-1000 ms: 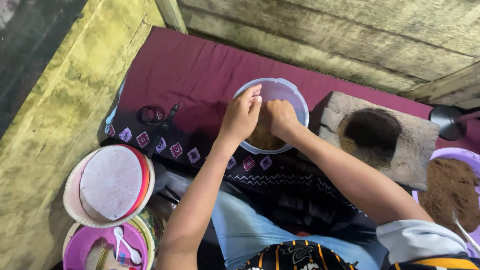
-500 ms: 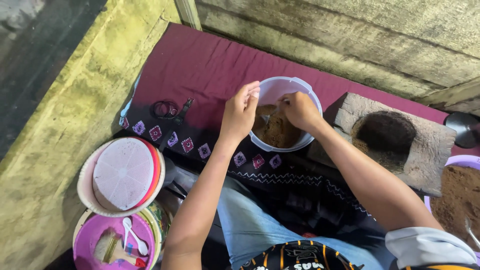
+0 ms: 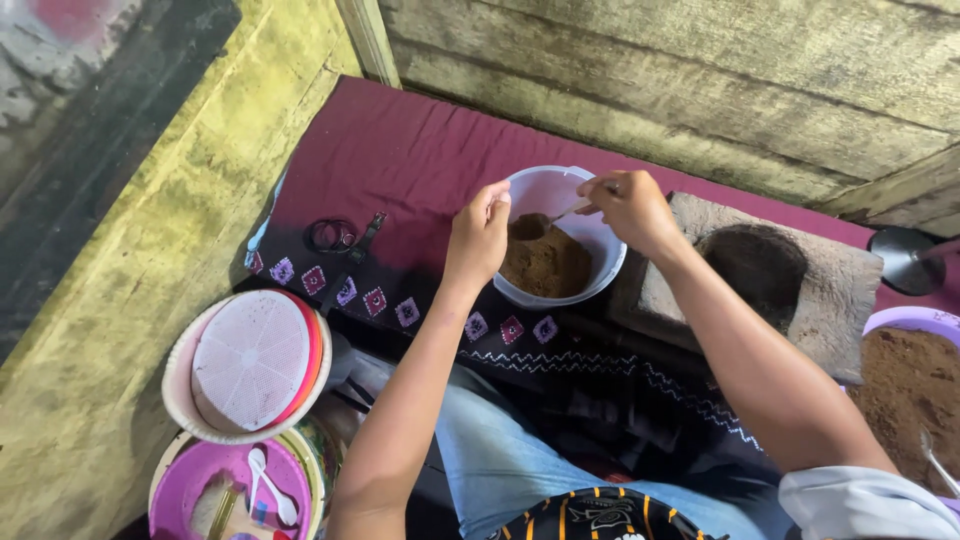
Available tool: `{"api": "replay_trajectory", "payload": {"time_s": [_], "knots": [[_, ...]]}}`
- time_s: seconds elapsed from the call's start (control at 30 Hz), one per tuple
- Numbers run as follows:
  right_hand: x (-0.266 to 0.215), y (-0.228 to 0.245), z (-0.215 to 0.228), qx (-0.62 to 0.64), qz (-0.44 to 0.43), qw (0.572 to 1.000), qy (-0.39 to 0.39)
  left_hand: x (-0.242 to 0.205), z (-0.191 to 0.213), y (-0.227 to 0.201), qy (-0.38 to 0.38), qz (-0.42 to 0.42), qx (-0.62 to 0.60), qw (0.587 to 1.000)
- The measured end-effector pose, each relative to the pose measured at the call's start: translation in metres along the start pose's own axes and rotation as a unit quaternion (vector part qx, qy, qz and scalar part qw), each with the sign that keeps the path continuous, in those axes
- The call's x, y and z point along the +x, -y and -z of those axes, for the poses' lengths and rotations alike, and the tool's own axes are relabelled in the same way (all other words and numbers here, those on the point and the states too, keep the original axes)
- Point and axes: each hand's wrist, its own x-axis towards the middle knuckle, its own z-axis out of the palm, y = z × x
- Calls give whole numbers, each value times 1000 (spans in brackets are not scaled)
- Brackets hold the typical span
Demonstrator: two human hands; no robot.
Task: Mixing and grinding a brown powder substance using a spoon, bowls, and a stone mortar and pestle.
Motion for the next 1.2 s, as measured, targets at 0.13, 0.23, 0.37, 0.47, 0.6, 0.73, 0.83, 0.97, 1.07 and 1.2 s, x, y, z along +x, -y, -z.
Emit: {"api": "replay_trajectory", "payload": {"time_s": [0.13,0.23,0.37,0.47,0.6,0.73,0.83,0.97,1.07,1.2], "knots": [[-29,26,40,33,-3,999,-21,6,-20,-6,12,40,-124,991],[-46,22,68,29,0,998,-54,22,-60,7,52,91,-321,941],[-69,2,108,95,-6,992,-78,27,-123,-3,143,151,-514,832],[-87,-24,135,121,3,987,-104,26,-173,-14,191,182,-548,794],[-117,-73,169,140,13,976,-165,20,-239,-23,233,214,-548,774],[-142,-129,187,161,23,965,-205,5,-282,-36,256,214,-499,800],[-154,-171,192,162,64,955,-240,13,-318,-31,260,183,-440,840],[-182,-188,180,128,48,951,-277,22,-335,-27,251,58,-153,954],[-197,-193,159,73,56,952,-292,26,-338,-27,236,-23,72,969],[-193,-228,121,-221,287,888,-283,-14,-311,-68,245,-56,177,952]]}}
